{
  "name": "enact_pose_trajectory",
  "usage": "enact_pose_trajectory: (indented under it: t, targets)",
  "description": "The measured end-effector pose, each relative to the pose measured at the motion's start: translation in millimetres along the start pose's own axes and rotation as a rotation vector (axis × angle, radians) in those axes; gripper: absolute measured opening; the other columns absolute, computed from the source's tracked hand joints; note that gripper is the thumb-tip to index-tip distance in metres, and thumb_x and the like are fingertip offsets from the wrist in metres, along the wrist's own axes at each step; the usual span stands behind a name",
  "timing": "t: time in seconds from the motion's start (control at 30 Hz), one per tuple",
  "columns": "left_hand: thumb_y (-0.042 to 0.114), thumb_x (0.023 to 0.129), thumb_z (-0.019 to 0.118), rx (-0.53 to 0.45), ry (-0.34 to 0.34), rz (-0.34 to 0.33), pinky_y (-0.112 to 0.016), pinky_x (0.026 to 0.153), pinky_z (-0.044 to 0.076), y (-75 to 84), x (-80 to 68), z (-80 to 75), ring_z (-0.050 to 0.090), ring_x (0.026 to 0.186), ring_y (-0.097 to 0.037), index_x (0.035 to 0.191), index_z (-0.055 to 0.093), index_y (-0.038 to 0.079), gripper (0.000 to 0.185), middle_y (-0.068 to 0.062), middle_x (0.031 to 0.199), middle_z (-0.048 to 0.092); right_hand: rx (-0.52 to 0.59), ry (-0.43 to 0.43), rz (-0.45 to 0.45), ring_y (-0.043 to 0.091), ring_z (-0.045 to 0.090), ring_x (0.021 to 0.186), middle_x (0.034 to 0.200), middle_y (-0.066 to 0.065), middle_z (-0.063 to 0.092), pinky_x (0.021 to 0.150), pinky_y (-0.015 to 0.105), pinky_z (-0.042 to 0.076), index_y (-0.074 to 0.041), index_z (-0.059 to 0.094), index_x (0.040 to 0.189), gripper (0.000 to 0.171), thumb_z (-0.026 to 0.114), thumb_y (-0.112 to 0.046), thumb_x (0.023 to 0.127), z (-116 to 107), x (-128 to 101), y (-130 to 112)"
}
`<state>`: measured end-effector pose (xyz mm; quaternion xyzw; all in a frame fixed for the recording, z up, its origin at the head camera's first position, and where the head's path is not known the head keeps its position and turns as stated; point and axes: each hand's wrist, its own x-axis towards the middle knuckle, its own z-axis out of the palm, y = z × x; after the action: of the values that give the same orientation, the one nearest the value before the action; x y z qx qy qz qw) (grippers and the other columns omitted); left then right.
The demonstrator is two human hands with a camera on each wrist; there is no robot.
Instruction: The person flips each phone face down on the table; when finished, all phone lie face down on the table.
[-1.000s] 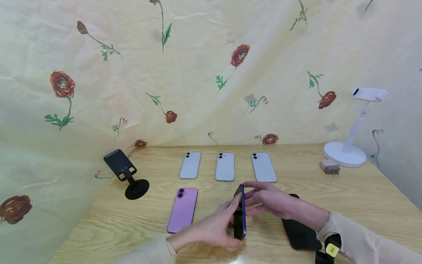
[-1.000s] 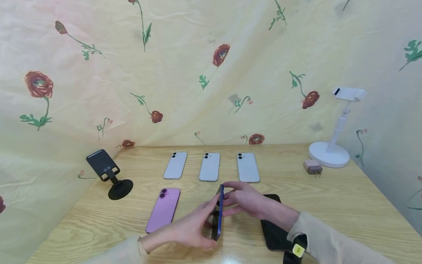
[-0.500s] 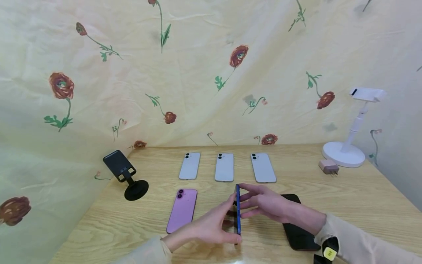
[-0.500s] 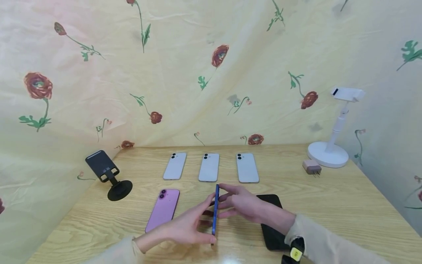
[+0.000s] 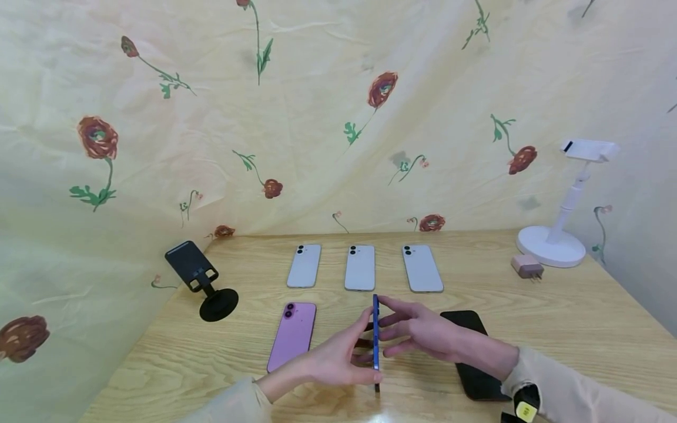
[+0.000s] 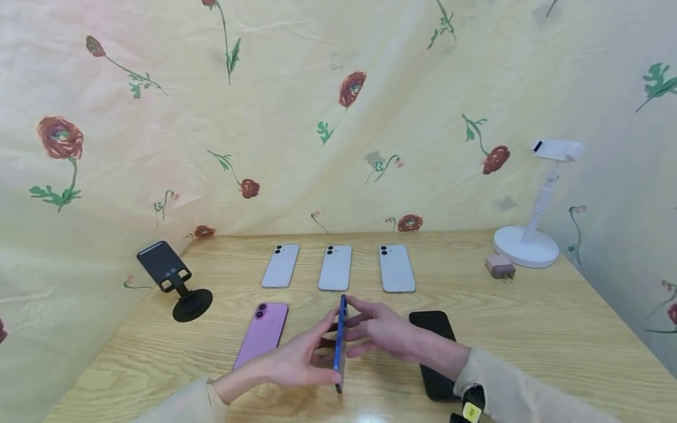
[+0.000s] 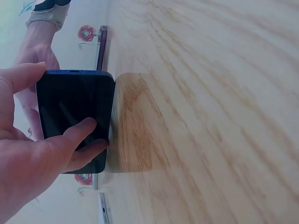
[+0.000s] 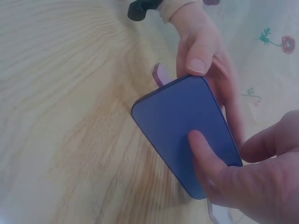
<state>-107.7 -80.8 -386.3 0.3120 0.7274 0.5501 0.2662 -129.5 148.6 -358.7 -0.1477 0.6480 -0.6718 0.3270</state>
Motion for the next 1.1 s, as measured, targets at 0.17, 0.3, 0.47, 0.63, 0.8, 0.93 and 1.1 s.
enact_pose_trajectory:
  t: [0.17,0.3,0.47,0.63,0.8,0.93,1.1]
  targets:
    - [0.006,0.094,0.068,-0.022,-0.019,0.001,-0.027,0.1,0.043,-2.0,-0.6,-2.0,0.039,0.138,-0.029,0.16,-0.011,0.012,0.103,-0.023,0.163,0.007,-0.045,-0.012,-0.008,0.035,0.058,0.114,0.137,0.03,0.045,0.087,0.047,0.053,0.001,0.007,0.159,0.076,0.052,0.003,0.098,1.5,0.8,2.0]
    - [0.005,0.093,0.067,-0.042,-0.028,0.0,-0.026,0.101,0.042,-1.8,-1.6,-2.5,0.038,0.139,-0.028,0.159,-0.013,0.013,0.105,-0.023,0.163,0.006,-0.066,-0.003,-0.003,0.036,0.058,0.115,0.137,0.029,0.045,0.087,0.047,0.054,-0.002,0.007,0.16,0.076,0.051,0.004,0.098,3.5,1.3,3.4]
    - [0.004,0.091,0.067,-0.038,-0.02,-0.006,-0.025,0.101,0.041,-1.3,-2.6,-2.9,0.039,0.139,-0.028,0.159,-0.014,0.013,0.107,-0.023,0.163,0.006,-0.065,0.002,0.01,0.036,0.06,0.112,0.137,0.03,0.044,0.087,0.047,0.053,-0.001,0.006,0.16,0.076,0.048,0.006,0.097,4.2,1.1,5.8]
    - [0.001,0.091,0.067,-0.041,-0.021,-0.004,-0.025,0.1,0.041,-0.8,-3.6,-3.9,0.042,0.136,-0.028,0.159,-0.013,0.013,0.105,-0.019,0.163,0.009,-0.071,-0.003,0.019,0.036,0.061,0.111,0.135,0.03,0.044,0.087,0.047,0.053,0.001,0.006,0.159,0.076,0.047,0.006,0.095,3.6,2.1,9.3]
    - [-0.003,0.091,0.066,-0.063,-0.019,-0.016,-0.025,0.099,0.042,0.0,-4.6,-4.8,0.047,0.129,-0.024,0.159,-0.012,0.012,0.104,-0.017,0.159,0.02,-0.087,0.003,0.049,0.038,0.059,0.113,0.134,0.029,0.045,0.087,0.048,0.053,-0.001,0.009,0.159,0.077,0.05,0.006,0.095,3.2,3.1,11.2]
    - [-0.004,0.091,0.064,-0.091,-0.024,-0.022,-0.026,0.099,0.043,0.0,-5.8,-5.6,0.048,0.127,-0.023,0.159,-0.013,0.01,0.104,-0.018,0.159,0.019,-0.093,0.011,0.07,0.037,0.058,0.113,0.134,0.029,0.043,0.087,0.049,0.053,-0.002,0.011,0.16,0.078,0.052,0.007,0.095,3.2,3.4,11.5]
    - [-0.003,0.091,0.063,-0.109,-0.028,-0.029,-0.027,0.099,0.044,-0.4,-6.5,-6.2,0.047,0.128,-0.024,0.158,-0.015,0.01,0.104,-0.019,0.161,0.014,-0.101,0.013,0.078,0.036,0.059,0.11,0.134,0.029,0.042,0.087,0.047,0.053,-0.002,0.01,0.16,0.079,0.051,0.009,0.094,3.3,3.4,11.4]
